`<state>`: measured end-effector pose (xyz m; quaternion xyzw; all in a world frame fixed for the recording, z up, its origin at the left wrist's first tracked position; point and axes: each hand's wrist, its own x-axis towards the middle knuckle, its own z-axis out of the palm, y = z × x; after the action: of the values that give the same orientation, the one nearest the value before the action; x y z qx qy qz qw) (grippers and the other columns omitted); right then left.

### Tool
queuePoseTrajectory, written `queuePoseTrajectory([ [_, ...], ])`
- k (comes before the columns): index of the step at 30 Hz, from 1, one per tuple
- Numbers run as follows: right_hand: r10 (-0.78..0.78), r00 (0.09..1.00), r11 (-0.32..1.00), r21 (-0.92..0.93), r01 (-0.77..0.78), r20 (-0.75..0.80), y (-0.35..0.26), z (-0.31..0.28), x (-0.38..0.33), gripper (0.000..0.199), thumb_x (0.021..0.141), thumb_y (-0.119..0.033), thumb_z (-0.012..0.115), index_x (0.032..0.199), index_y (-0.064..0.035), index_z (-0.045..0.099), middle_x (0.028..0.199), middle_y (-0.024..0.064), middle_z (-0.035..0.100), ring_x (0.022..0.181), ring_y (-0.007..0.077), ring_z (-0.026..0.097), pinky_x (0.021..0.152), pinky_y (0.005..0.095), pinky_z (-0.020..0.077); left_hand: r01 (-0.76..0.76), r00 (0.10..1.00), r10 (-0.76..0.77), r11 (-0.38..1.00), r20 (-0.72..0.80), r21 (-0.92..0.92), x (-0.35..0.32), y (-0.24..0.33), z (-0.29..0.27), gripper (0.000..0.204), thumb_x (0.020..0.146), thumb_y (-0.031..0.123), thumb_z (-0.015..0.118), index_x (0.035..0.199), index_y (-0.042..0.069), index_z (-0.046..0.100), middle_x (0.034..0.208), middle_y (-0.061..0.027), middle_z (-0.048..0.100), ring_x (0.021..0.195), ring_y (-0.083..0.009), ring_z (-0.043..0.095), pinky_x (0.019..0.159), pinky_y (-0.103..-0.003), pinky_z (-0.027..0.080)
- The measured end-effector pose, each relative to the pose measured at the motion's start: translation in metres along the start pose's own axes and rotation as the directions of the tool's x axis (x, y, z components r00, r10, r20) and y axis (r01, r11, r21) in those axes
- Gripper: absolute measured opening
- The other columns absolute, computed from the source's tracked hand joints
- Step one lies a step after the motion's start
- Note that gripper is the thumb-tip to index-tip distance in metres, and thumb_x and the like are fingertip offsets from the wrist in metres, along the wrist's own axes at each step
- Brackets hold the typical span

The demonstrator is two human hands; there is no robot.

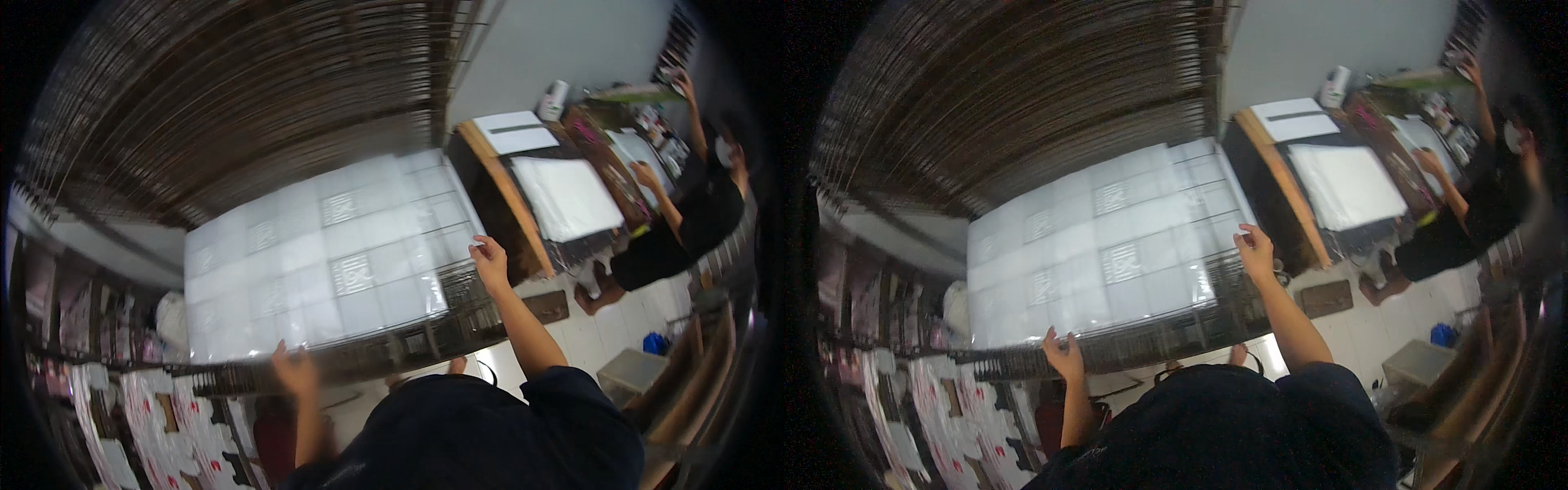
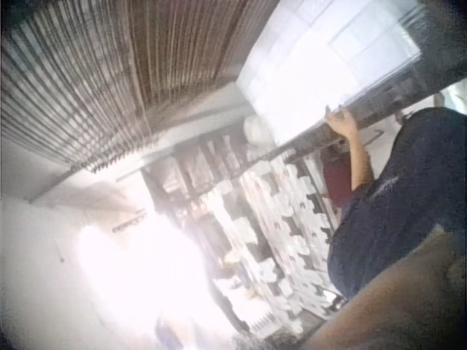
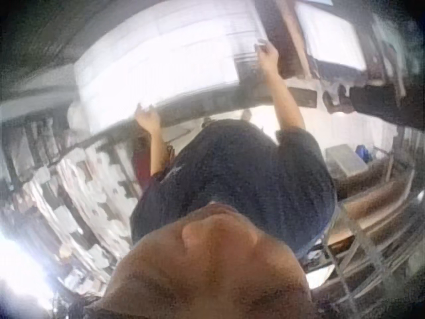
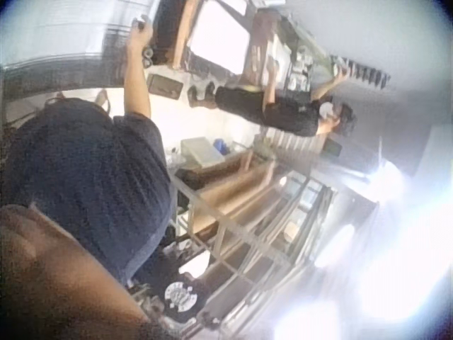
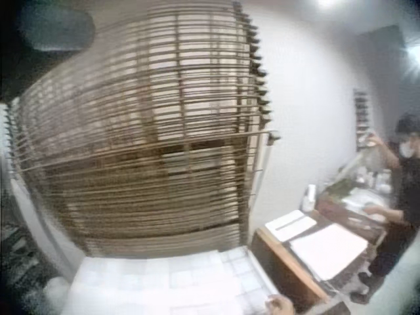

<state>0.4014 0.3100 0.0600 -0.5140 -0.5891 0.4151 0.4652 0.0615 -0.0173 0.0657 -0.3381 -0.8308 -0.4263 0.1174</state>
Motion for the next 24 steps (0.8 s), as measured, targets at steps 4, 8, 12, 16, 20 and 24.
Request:
queuePoseTrajectory([
  [4,0.217,0.953,0.896,0.431,-0.109,-0.21,0.009,-0.077,0.026,0.019,0.084,-0.008,0.059,0.102,-0.0047,0.056,0.075,0.0023,0.058,0.061,0.0059,0.051,0.05,0.0168,0.0397,-0.142,0.99,0.141,0.988,0.024,0.054,-0.021,0.002,0.013,0.045,0.076,0.007,0.065,0.119,0.003,0.05,0.101,-0.0107,0.05,0.084,-0.0189,0.048,0.071,-0.032,0.044],
  [8,0.48,0.785,0.708,0.702,-0.083,-0.392,0.076,-0.178,0.059,0.034,0.087,-0.034,0.054,0.104,-0.005,0.052,0.092,0.01,0.06,0.077,0.0161,0.058,0.067,0.0311,0.0485,-0.079,0.993,0.08,0.997,0.083,-0.01,-0.029,0.029,0.028,0.046,0.078,0.007,0.064,0.122,0.005,0.048,0.097,-0.007,0.051,0.081,-0.0141,0.047,0.063,-0.027,0.043],
  [12,0.672,0.628,0.376,0.912,0.166,-0.392,0.118,-0.245,0.075,0.057,0.089,-0.052,0.036,0.118,-0.0031,0.039,0.121,0.0233,0.048,0.106,0.0322,0.053,0.089,0.043,0.0443,-0.197,0.971,0.195,0.98,0.135,0.001,-0.032,0.061,0.034,0.047,0.079,0.006,0.063,0.122,0.005,0.047,0.096,-0.0055,0.051,0.078,-0.0119,0.048,0.057,-0.023,0.041],
  [16,0.688,0.638,0.244,0.938,0.246,-0.346,0.146,-0.276,0.09,0.077,0.086,-0.064,0.029,0.133,-0.0029,0.021,0.133,0.028,0.033,0.124,0.0398,0.036,0.102,0.0458,0.0319,-0.194,0.964,0.2,0.98,0.176,-0.053,-0.034,0.085,0.034,0.042,0.078,0.005,0.063,0.118,0.003,0.05,0.093,-0.0054,0.052,0.073,-0.0101,0.049,0.056,-0.022,0.041],
  [20,0.717,0.642,0.103,0.952,0.287,-0.271,0.178,-0.285,0.117,0.083,0.082,-0.068,0.033,0.137,-0.0092,0.012,0.137,0.0271,0.025,0.125,0.0418,0.033,0.102,0.0512,0.0297,-0.135,0.965,0.15,0.987,0.215,-0.082,-0.041,0.138,0.035,0.037,0.078,0.005,0.063,0.113,0.001,0.053,0.088,-0.0048,0.054,0.069,-0.0087,0.05,0.055,-0.021,0.041],
  [24,0.75,0.62,0.096,0.966,0.24,-0.228,0.169,-0.277,0.143,0.083,0.082,-0.066,0.038,0.137,-0.009,0.012,0.137,0.0217,0.03,0.12,0.0392,0.039,0.099,0.0499,0.0335,-0.082,0.974,0.096,0.994,0.207,-0.076,-0.052,0.149,0.034,0.034,0.078,0.004,0.063,0.111,0.0,0.054,0.084,-0.0048,0.056,0.067,-0.0081,0.051,0.055,-0.02,0.042],
])
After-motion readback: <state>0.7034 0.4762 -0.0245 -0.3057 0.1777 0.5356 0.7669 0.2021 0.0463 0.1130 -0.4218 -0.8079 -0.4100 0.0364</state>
